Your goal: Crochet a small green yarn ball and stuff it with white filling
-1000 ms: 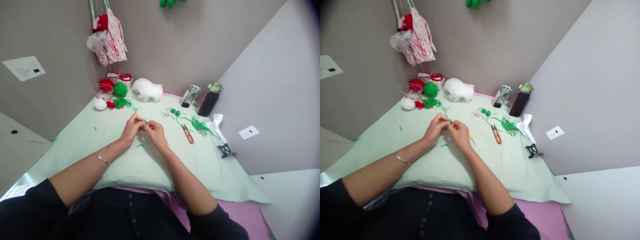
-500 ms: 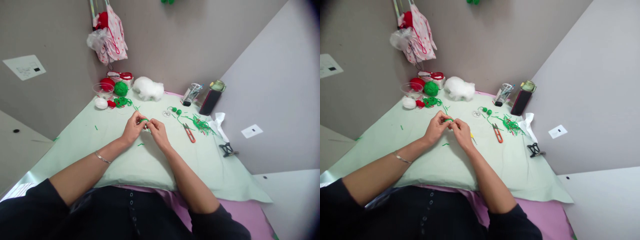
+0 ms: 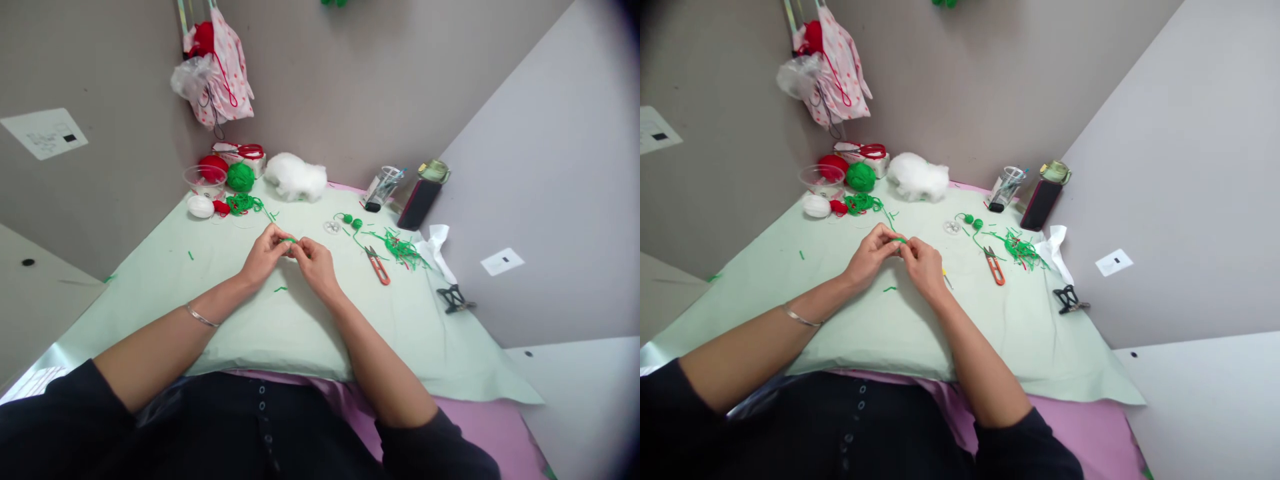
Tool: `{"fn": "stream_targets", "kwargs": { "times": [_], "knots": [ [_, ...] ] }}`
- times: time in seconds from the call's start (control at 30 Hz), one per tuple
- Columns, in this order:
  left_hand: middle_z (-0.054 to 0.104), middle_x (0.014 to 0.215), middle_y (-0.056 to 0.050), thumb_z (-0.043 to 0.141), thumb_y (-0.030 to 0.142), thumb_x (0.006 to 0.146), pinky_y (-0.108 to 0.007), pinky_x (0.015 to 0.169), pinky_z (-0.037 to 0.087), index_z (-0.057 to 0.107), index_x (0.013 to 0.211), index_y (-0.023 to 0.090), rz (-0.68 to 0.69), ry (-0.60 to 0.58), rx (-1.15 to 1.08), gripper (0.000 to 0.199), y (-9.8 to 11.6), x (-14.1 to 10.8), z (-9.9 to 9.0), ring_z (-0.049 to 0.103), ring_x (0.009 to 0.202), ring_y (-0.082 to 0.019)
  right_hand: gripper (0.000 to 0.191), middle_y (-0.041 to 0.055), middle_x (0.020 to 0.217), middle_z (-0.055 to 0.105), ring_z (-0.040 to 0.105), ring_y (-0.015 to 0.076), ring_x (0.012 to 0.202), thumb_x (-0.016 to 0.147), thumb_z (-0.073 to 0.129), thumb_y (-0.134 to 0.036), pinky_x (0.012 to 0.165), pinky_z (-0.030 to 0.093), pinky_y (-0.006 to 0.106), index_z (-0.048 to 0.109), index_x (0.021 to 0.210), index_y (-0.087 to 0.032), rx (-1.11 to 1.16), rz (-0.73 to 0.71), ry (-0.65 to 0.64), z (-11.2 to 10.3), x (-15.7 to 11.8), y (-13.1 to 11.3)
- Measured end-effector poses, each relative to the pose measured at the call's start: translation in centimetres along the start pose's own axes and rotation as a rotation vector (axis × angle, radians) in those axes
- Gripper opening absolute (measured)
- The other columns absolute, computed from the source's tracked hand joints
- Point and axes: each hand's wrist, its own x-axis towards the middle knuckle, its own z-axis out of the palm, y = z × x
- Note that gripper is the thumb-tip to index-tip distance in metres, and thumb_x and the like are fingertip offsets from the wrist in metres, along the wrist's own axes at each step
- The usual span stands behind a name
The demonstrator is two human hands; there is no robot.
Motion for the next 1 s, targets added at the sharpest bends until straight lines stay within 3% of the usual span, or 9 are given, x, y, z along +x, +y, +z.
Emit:
{"fn": "stream_targets", "kwargs": {
  "times": [0.17,0.33,0.6,0.8,1.0],
  "knots": [
    [0.066,0.078,0.002,0.071,0.019,0.07,-0.028,0.072,0.05,0.056,0.079,0.02,-0.028,0.072,0.005,0.018,-0.1,0.3,-0.2,0.062,0.075,-0.015,0.012,-0.0057,0.062,0.051,0.041,0.0142,0.06,0.083,0.056,-0.03,0.065,0.03,0.029,0.055,0.073,-0.025,-0.046,-0.04,-0.039,0.6,-1.1,-1.3],
    [0.065,0.075,0.003,0.069,0.02,0.07,-0.028,0.068,0.051,0.053,0.077,0.021,-0.093,0.1,-0.046,0.017,0.1,0.2,0.3,0.061,0.072,-0.015,0.022,-0.0069,0.056,0.043,0.038,0.0124,0.058,0.081,0.055,-0.035,0.06,0.029,0.027,0.048,0.064,-0.024,0.026,0.027,-0.011,1.1,-0.4,-0.6],
    [0.067,0.082,0.0,0.069,0.029,0.078,-0.034,0.08,0.059,0.056,0.079,0.02,-0.207,-0.039,-0.16,0.016,0.9,0.1,-0.1,0.065,0.078,-0.015,0.035,-0.0083,0.053,0.039,0.032,0.0092,0.053,0.075,0.064,-0.05,0.054,0.027,0.026,0.048,0.059,-0.023,0.193,0.128,-0.028,0.1,0.7,0.7],
    [0.07,0.089,-0.002,0.08,0.028,0.073,-0.041,0.093,0.059,0.061,0.086,0.018,-0.193,-0.109,-0.169,0.025,0.9,0.2,-0.3,0.069,0.088,-0.017,0.04,-0.0063,0.056,0.042,0.034,0.0097,0.052,0.076,0.064,-0.054,0.049,0.028,0.026,0.044,0.059,-0.024,0.241,0.174,-0.024,-0.6,0.9,0.5],
    [0.07,0.085,-0.001,0.075,0.028,0.076,-0.035,0.082,0.058,0.058,0.089,0.019,-0.105,-0.023,-0.081,0.023,-0.2,0.4,-0.4,0.068,0.08,-0.016,0.03,-0.0057,0.06,0.045,0.039,0.0111,0.059,0.079,0.061,-0.045,0.055,0.032,0.025,0.05,0.063,-0.023,0.221,0.094,-0.062,0.0,0.4,0.1]
  ]
}}
